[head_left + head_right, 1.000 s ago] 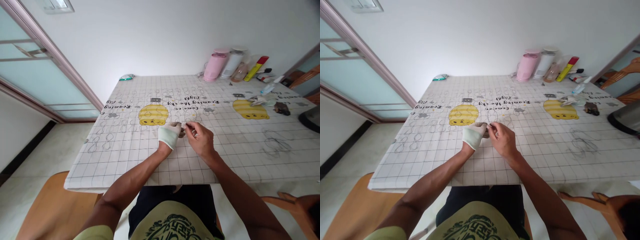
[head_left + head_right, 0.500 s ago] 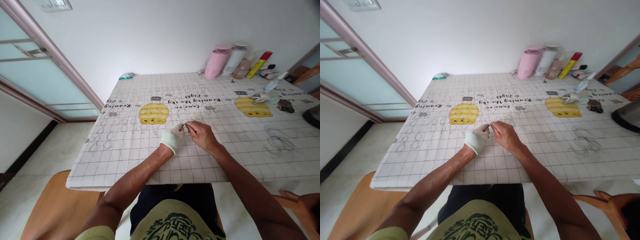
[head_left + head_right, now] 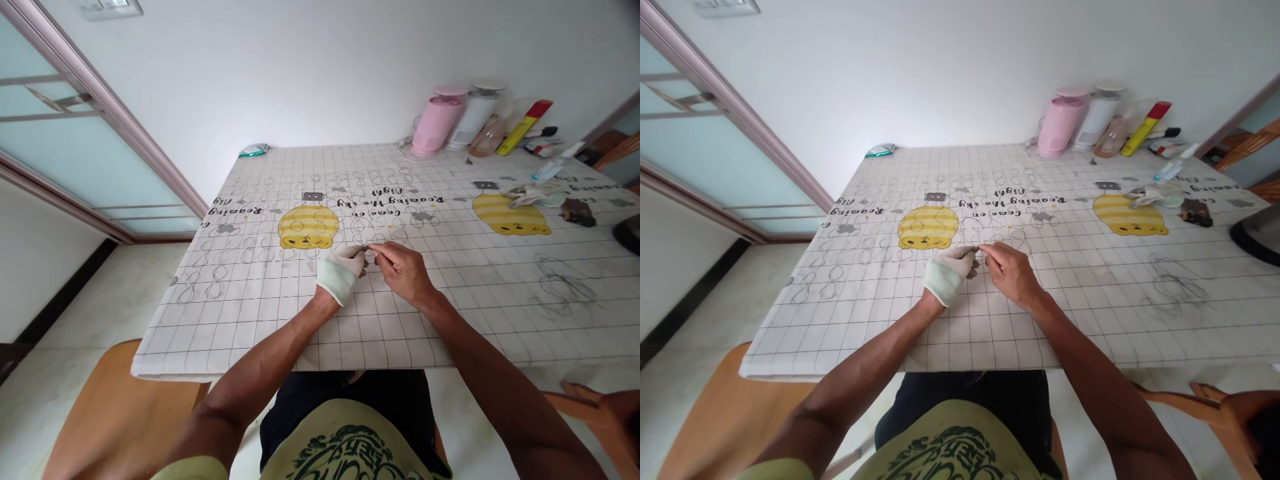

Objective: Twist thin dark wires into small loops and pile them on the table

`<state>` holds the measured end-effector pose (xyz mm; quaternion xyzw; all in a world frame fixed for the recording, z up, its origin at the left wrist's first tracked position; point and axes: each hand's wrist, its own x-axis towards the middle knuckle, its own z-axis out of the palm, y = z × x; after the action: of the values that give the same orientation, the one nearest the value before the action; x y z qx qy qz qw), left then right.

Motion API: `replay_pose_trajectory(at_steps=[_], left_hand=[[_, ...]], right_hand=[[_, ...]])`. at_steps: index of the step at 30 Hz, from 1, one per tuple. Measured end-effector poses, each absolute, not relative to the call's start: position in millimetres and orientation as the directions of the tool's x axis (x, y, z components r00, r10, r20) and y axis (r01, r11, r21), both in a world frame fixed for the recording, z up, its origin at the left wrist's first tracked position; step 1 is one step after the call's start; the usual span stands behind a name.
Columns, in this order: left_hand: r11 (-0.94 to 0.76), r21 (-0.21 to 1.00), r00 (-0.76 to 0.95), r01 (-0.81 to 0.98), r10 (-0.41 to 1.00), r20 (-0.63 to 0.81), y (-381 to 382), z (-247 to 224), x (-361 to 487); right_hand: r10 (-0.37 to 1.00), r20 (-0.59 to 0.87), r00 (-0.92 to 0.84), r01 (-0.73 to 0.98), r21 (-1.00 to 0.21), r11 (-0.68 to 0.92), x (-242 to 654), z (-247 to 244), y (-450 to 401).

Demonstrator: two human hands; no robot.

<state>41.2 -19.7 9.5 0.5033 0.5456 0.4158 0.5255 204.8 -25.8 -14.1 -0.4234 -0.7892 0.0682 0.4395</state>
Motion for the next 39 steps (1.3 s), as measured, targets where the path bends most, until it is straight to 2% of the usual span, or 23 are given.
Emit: replay_pose_trajectory(at_steps=[11, 18, 21, 24, 26, 28, 32, 39], left_hand=[[0.114, 0.988, 0.144, -0.108, 0.985, -0.098, -15.4, -3.6, 36.9], [0.077, 0.994, 0.152, -0.08, 0.986, -0.064, -16.8, 0.4, 34.4], [0.066, 0.997, 0.172, 0.038, 0.982, -0.072, -17.5, 4.7, 31.2], [0.039, 0.986, 0.212, 0.162, 0.974, -0.073, -18.0, 7.3, 29.1], [0.015, 0.978, 0.247, 0.208, 0.967, -0.067, -18.3, 7.7, 28.7], [0.005, 0.975, 0.266, 0.221, 0.962, -0.065, -18.4, 7.4, 28.7], [0.032, 0.973, 0.276, 0.228, 0.956, -0.097, -17.8, 5.2, 27.5], [0.044, 0.975, 0.323, 0.219, 0.939, -0.115, -18.2, 2.1, 24.0]], right_hand=[[0.739, 0.642, -0.206, 0.656, -0.469, 0.591, 201.3, -19.7, -29.1], [0.756, 0.601, -0.26, 0.67, -0.451, 0.589, 198.2, -16.2, -37.0], [0.748, 0.601, -0.281, 0.751, -0.348, 0.561, 207.5, 2.2, -41.2], [0.669, 0.672, -0.318, 0.825, -0.152, 0.544, 218.7, 29.8, -37.7], [0.636, 0.623, -0.455, 0.802, -0.024, 0.597, 223.4, 45.4, -29.5], [0.606, 0.528, -0.595, 0.736, 0.053, 0.675, 225.4, 53.6, -18.3], [0.555, 0.403, -0.727, 0.64, 0.108, 0.76, 226.6, 51.3, 0.3], [0.505, 0.361, -0.784, 0.589, 0.176, 0.789, 226.7, 48.3, 3.6]])
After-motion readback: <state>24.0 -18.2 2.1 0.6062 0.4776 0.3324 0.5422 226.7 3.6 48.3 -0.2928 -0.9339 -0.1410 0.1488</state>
